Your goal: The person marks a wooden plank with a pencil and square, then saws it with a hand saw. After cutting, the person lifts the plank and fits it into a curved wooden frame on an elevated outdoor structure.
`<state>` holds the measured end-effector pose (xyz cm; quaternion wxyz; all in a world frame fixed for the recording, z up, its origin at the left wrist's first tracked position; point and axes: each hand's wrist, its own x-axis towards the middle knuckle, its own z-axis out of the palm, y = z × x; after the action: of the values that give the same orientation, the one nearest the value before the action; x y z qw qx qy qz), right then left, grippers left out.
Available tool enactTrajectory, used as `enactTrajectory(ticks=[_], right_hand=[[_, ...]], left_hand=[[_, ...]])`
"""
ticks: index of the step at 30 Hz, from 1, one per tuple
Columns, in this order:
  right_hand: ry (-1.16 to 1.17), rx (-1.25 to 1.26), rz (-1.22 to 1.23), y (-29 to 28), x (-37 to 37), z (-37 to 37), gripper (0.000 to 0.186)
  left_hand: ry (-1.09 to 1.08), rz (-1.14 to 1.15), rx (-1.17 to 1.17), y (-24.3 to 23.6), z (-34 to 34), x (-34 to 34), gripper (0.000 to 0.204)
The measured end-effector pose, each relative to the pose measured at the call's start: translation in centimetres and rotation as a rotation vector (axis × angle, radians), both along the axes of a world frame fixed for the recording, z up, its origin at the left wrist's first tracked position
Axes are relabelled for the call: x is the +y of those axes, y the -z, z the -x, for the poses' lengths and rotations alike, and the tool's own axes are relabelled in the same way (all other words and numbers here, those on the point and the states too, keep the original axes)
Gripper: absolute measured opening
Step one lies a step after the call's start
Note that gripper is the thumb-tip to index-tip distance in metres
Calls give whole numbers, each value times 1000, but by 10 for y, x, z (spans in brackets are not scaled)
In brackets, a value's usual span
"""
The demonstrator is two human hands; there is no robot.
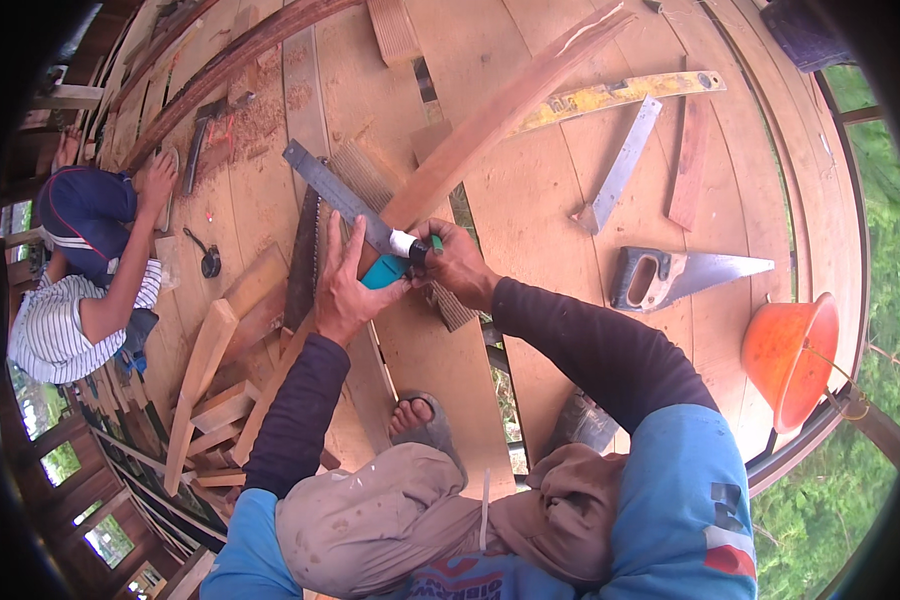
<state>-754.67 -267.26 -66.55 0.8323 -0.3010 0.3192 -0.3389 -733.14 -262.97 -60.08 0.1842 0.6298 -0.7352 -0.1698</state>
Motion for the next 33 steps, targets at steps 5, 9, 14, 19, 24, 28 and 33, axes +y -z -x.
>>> enactTrajectory(ticks=[5,9,14,19,24,28,33], right_hand=[[-21,27,-5,-4,0,2,23],[-23,14,-10,-5,-1,4,22],[-15,36,-23,-14,-1,3,21],[-18,13,30,-10,-1,4,22],[-33,46,41,-13,-3,6,30],[-30,15,36,-17,-3,4,35],[-38,36,-2,-14,-4,6,30]], left_hand=[[11,1,21,2,-1,1,117],[35,-5,92,6,-2,-3,116],[11,-29,102,2,2,-1,114],[39,32,75,1,1,-1,112],[37,-4,79,0,2,-2,113],[41,21,85,2,-1,-2,114],[27,8,88,1,3,-2,114]])
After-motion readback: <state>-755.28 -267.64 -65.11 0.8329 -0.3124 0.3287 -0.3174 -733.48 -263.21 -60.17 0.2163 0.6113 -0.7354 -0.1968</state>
